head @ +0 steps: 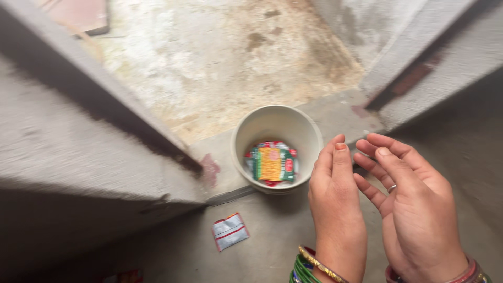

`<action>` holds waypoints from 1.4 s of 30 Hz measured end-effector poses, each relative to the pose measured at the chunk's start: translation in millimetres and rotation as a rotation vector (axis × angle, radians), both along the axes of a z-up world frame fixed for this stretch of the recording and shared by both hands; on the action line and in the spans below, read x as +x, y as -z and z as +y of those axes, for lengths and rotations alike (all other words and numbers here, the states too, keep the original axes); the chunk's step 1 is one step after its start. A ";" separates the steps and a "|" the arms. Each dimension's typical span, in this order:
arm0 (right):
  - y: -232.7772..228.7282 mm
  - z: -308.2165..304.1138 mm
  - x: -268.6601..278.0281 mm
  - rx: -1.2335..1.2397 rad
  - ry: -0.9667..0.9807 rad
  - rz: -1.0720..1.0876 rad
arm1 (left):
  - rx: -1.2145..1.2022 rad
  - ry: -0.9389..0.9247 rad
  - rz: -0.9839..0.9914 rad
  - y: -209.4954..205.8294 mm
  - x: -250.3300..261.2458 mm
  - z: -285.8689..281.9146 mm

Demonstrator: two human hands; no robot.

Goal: The person picks up food wrappers and other small trash items from the concrete floor by hand and places them into a white plastic bucket.

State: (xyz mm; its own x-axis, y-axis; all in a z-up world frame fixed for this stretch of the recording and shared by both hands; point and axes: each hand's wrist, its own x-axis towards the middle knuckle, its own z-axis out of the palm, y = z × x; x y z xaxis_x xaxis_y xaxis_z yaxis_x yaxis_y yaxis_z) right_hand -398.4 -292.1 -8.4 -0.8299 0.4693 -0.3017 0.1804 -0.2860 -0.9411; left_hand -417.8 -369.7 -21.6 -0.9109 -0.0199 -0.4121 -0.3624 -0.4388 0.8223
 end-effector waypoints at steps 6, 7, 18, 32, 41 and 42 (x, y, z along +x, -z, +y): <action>-8.6 42.5 27.7 0.035 0.149 0.048 | -0.064 0.122 0.041 -15.3 20.4 50.1; -8.2 49.0 33.8 0.029 0.167 0.057 | -0.041 0.136 0.068 -14.3 25.6 58.4; -10.7 128.1 135.0 -0.017 0.376 0.079 | -0.018 0.339 -0.009 -25.2 114.2 151.7; -20.6 244.1 277.6 0.019 0.565 0.110 | 0.015 0.588 -0.077 -33.5 252.0 278.6; -8.5 296.6 329.7 -0.010 0.723 0.092 | -0.016 0.670 0.009 -20.7 302.7 339.9; -7.5 301.0 332.3 -0.022 0.754 0.083 | -0.027 0.662 0.050 -18.0 306.5 345.7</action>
